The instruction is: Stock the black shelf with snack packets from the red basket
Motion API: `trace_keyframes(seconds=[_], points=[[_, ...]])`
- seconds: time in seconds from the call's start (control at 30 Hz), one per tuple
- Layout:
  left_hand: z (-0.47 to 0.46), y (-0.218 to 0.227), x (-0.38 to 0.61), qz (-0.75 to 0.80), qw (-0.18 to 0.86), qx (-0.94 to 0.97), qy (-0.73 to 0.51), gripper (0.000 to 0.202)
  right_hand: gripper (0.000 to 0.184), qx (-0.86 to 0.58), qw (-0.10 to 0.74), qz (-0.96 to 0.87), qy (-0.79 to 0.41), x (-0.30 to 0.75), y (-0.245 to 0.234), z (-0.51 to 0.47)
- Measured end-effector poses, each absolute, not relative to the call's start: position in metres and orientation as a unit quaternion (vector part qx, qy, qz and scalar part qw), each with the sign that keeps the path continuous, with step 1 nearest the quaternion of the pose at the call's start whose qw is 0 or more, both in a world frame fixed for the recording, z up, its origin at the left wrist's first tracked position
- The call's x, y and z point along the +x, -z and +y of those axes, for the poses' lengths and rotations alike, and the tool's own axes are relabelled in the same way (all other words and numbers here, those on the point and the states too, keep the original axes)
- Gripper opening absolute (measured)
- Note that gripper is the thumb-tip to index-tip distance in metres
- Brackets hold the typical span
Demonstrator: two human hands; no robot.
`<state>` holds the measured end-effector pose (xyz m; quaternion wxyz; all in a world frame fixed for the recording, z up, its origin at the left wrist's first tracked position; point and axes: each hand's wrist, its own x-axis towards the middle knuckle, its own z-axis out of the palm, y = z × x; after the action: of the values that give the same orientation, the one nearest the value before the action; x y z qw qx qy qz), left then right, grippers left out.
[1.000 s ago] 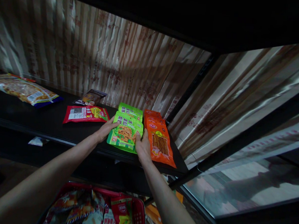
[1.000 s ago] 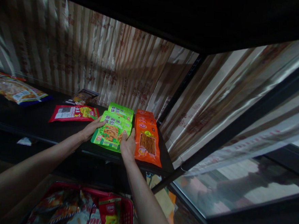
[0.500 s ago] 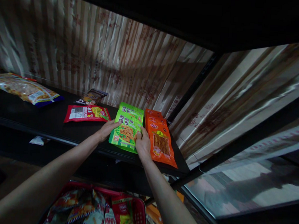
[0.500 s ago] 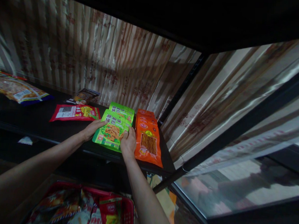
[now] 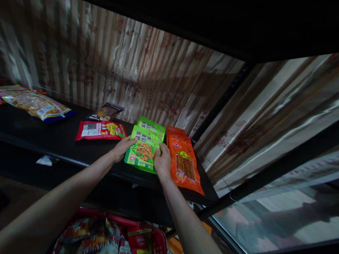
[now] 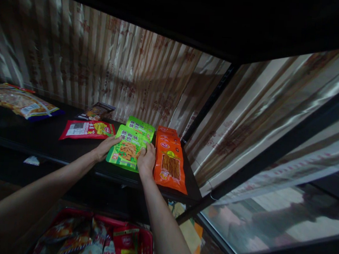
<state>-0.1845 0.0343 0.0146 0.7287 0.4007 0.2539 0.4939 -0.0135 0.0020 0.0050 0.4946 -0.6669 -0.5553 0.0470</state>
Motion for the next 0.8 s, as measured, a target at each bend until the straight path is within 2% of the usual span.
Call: trace_keyframes(seconds=[0.27, 0.5, 0.8], points=[[0.033, -0.015, -0.187, 0.254, 0.718, 0.406, -0.505, 0.039, 0.049, -0.673, 0.469, -0.569, -0.052, -0.018, -0.006, -0.013], [0.037, -0.015, -0.187, 0.291, 0.685, 0.396, -0.537, 0.035, 0.058, -0.668, 0.482, -0.564, -0.06, -0.021, -0.009, -0.033], [0.038, -0.016, -0.186, 0.326, 0.63, 0.409, -0.574, 0.041, 0.07, -0.683, 0.469, -0.547, -0.116, -0.024, -0.014, -0.05]])
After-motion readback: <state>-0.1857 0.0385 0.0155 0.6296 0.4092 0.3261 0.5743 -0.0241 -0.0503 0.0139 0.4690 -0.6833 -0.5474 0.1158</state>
